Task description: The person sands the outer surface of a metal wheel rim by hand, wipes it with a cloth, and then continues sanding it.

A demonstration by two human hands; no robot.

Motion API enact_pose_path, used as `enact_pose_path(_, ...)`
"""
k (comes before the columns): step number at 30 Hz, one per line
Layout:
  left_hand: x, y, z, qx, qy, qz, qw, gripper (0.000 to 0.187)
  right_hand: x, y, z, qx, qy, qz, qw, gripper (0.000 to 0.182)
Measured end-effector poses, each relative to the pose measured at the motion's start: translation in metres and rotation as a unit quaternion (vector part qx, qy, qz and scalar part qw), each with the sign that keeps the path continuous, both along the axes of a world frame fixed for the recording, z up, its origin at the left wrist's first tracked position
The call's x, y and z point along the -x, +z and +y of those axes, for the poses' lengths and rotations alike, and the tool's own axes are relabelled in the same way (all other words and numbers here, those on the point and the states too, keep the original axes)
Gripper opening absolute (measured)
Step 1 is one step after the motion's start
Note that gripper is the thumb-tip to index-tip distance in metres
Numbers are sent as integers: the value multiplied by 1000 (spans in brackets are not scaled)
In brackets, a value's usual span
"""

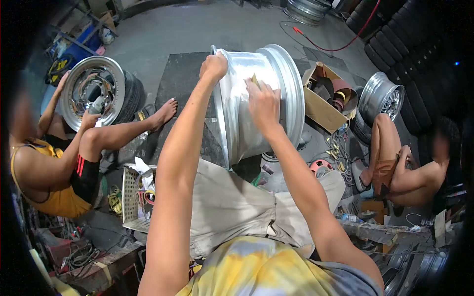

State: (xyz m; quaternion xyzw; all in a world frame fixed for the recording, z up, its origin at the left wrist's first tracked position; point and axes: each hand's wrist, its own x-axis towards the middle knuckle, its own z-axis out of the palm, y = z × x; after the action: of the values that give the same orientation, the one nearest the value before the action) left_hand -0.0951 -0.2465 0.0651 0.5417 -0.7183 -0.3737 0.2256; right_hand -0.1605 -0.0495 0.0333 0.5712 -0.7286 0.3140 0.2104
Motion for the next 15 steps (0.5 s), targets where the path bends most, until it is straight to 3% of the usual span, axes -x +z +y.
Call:
enact_pose_path(3, 3, 5, 3, -15, 24, -10, 1000, 66, -11, -9, 32, -23, 7, -11, 1000, 34)
enact_pose_path(8, 3, 6, 1, -18, 8, -4, 1000, 65, 7, 12, -11, -17, -11, 14, 1000, 35)
enact_pose_path(12, 2, 4, -7, -11, 10, -11, 1000, 65, -11, -6, 32, -37, -8, 21, 999, 31)
enact_pose_path(15, 4, 2, -2, -5, 15, 17, 1000, 68, -2, 4, 20, -40, 0, 36, 999, 33)
